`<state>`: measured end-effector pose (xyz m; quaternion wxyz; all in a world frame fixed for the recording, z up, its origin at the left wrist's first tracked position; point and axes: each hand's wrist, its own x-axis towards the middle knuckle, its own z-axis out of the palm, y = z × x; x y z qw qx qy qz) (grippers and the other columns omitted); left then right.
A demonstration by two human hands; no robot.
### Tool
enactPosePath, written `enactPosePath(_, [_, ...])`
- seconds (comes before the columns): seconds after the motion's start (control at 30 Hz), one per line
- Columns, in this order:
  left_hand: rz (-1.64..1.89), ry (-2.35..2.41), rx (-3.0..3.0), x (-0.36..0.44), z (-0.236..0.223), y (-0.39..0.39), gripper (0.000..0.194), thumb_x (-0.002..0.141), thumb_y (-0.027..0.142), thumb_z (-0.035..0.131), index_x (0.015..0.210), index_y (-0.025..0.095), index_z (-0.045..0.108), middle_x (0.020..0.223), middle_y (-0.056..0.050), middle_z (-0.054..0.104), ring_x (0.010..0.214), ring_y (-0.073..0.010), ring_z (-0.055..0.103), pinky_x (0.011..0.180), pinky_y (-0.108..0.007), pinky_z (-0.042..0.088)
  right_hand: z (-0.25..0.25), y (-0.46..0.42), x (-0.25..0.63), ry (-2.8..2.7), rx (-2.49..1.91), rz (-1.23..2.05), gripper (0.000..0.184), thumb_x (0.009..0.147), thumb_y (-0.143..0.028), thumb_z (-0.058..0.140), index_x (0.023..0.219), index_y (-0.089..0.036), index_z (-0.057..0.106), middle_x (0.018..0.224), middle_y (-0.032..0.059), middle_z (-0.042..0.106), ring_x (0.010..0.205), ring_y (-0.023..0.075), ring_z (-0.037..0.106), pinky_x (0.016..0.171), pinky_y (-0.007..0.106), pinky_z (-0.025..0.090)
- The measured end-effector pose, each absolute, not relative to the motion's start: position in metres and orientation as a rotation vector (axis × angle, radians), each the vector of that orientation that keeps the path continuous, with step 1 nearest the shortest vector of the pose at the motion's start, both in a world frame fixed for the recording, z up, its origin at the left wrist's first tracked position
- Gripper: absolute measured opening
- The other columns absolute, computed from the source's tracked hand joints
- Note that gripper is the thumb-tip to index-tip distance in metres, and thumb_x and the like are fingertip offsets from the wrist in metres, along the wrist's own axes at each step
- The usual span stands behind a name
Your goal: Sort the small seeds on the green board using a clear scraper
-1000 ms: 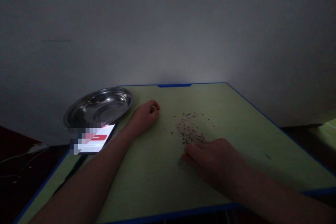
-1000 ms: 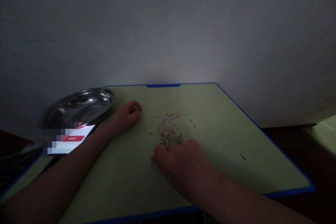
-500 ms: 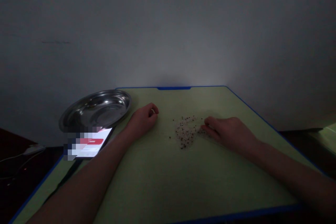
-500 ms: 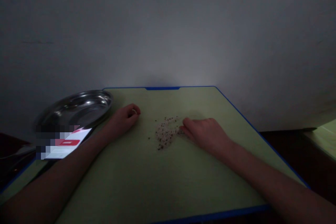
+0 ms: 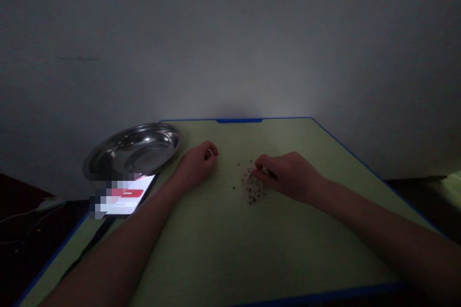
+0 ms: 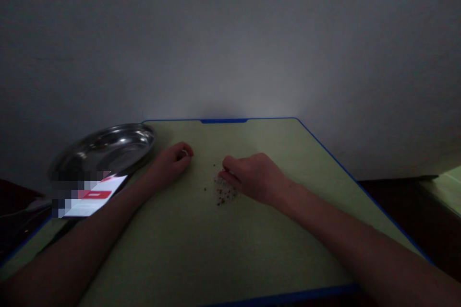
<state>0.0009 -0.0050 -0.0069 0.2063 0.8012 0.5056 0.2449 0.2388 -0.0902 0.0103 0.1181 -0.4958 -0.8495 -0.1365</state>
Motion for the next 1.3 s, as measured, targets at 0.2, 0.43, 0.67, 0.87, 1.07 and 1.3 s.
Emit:
enactPosePath(0.2, [0.700,1.398,2.248,0.000,-0.008,-0.005,0.016,0.077,0.024,0.045,0.087,0.018,0.057,0.065,0.001,0.058,0.057,-0.0139,0.050,0.055,-0.026,0.033,0.006,-0.088,0.223,-2.557,-1.344,-0.423,0.032,0.098,-0.036,0.037,0.083,-0.019,0.059,0.059,0.0016,0.068,0.045,0.0129,0.053,0.048,0.030,0.014])
enactPosePath(0.43, [0.708,1.379,2.249,0.000,-0.010,-0.004,0.017,0.077,0.024,0.045,0.087,0.018,0.058,0.066,0.000,0.059,0.057,-0.0138,0.050,0.055,-0.027,0.033,0.012,-0.117,0.229,-2.590,-1.230,-0.375,0.034,0.098,-0.031,0.036,0.074,-0.020,0.057,0.054,-0.0011,0.065,0.045,0.0117,0.055,0.048,0.029,0.018])
enactPosePath(0.67, [0.714,1.360,2.250,0.001,-0.009,-0.006,0.015,0.077,0.021,0.046,0.086,0.018,0.057,0.067,0.000,0.060,0.056,-0.0125,0.048,0.055,-0.026,0.033,0.014,-0.133,0.236,-2.498,-1.288,-0.298,0.034,0.099,-0.036,0.038,0.078,-0.019,0.058,0.051,-0.0026,0.061,0.043,0.0109,0.056,0.047,0.026,0.025])
enactPosePath(0.87, [0.721,1.355,2.243,0.002,-0.008,-0.007,0.015,0.075,0.021,0.046,0.085,0.017,0.057,0.066,0.000,0.058,0.056,-0.0125,0.047,0.055,-0.026,0.032,0.007,-0.145,0.220,-2.432,-1.289,-0.085,0.029,0.097,-0.032,0.043,0.077,-0.018,0.059,0.052,-0.0019,0.061,0.044,0.0112,0.057,0.047,0.027,0.027])
enactPosePath(1.07, [0.720,1.368,2.240,0.001,-0.008,-0.006,0.015,0.076,0.021,0.046,0.085,0.018,0.057,0.064,0.001,0.056,0.055,-0.0123,0.045,0.054,-0.026,0.031,0.004,-0.144,0.212,-2.433,-1.293,-0.024,0.025,0.095,-0.031,0.046,0.077,-0.018,0.059,0.054,-0.0022,0.062,0.044,0.0118,0.057,0.047,0.027,0.027])
enactPosePath(1.3, [0.716,1.350,2.238,0.002,-0.006,-0.008,0.014,0.074,0.019,0.047,0.084,0.018,0.057,0.065,0.001,0.057,0.056,-0.0123,0.047,0.055,-0.026,0.032,0.002,-0.158,0.215,-2.400,-1.391,0.076,0.031,0.097,-0.033,0.041,0.075,-0.020,0.057,0.054,-0.0015,0.062,0.043,0.0131,0.058,0.046,0.027,0.028])
